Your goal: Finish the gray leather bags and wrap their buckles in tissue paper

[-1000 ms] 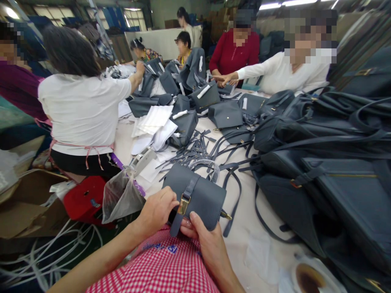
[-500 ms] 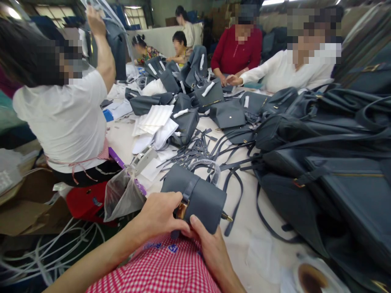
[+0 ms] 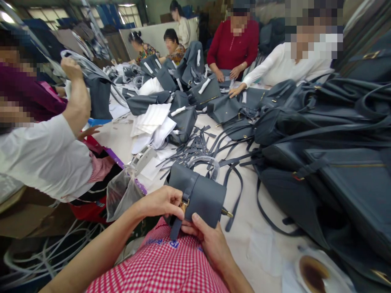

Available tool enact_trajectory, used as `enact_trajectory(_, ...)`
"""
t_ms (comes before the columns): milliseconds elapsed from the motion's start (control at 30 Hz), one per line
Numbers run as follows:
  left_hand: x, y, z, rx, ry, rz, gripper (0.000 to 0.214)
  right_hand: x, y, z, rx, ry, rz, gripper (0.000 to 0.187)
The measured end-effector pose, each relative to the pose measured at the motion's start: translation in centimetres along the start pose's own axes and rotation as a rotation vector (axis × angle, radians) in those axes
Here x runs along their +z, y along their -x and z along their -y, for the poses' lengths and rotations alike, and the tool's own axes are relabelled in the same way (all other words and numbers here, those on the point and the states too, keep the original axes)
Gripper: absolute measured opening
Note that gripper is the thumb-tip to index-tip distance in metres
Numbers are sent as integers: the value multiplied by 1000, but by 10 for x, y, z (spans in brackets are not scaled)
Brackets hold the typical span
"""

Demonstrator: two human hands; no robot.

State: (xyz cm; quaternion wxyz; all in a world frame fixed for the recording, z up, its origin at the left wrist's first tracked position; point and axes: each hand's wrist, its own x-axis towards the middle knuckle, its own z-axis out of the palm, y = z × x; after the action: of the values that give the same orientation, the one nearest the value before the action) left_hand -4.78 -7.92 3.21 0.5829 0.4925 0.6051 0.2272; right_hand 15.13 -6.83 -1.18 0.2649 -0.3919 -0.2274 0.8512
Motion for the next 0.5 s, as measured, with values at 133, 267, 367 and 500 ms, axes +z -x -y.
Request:
enact_trajectory(133, 2, 3, -6, -8, 13, 54, 27, 1, -2, 0, 8, -10, -6, 46)
enact_trajectory(267, 14, 10, -21, 8, -428, -221, 41, 2, 0, 2, -6, -26, -18, 49)
enact_trajectory(367, 20, 11, -26, 12, -609, -290, 50, 1, 2, 2, 20, -12, -35, 53)
enact_trajectory(500, 13, 8, -20, 45, -416, -162, 50, -2, 3, 0, 51, 18, -20, 48)
